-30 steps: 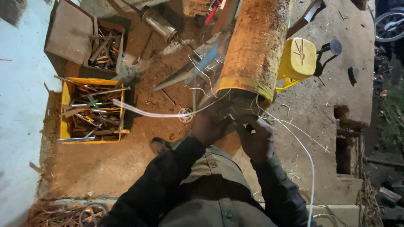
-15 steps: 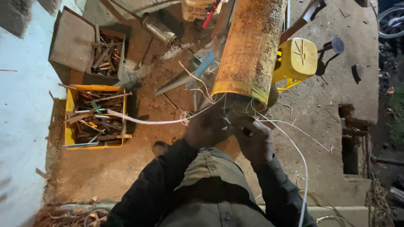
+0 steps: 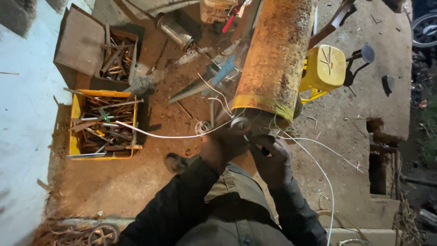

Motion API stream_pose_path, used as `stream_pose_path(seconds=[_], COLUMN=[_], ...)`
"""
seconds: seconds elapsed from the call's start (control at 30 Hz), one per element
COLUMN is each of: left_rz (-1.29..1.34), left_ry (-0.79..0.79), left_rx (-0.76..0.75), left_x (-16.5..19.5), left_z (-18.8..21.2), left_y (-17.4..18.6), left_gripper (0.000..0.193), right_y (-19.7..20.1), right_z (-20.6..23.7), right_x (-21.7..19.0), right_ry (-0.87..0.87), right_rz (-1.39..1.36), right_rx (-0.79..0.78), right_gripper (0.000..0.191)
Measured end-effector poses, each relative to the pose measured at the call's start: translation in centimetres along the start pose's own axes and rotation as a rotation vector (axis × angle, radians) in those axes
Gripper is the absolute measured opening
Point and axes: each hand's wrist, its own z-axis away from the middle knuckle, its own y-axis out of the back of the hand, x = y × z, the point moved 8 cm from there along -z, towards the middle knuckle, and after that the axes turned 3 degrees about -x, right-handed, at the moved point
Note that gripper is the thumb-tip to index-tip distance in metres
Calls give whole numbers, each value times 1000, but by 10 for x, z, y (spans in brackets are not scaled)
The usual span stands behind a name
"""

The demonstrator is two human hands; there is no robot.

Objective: The person sits on the ground and works at the open mouth of a large rusty metal tube, threading and twisting thin white wires inside it. They pull a tape roll from their pocket, tear off pieces, and press tape around the wires at the tube opening, then continue arranging the wires.

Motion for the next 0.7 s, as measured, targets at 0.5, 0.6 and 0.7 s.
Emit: stream_pose_path(seconds=[0.5,0.6,0.7], left_rz=[-423,-923,-1650], left_ry=[-154,-439,-879], left_rx=[46,82,6], left_x=[18,34,47], left_z=[-4,-1,16], left_y=[42,36,-4], left_gripper=[34,30,29], right_y=[-10,-17,-21], right_z=[2,-3,-9], right_x=[-2,3,14], right_ry=[-82,-155,-229], right_rz=[72,-2,-55], right_rx=[-7,-78,-139], right_gripper=[17,17,18])
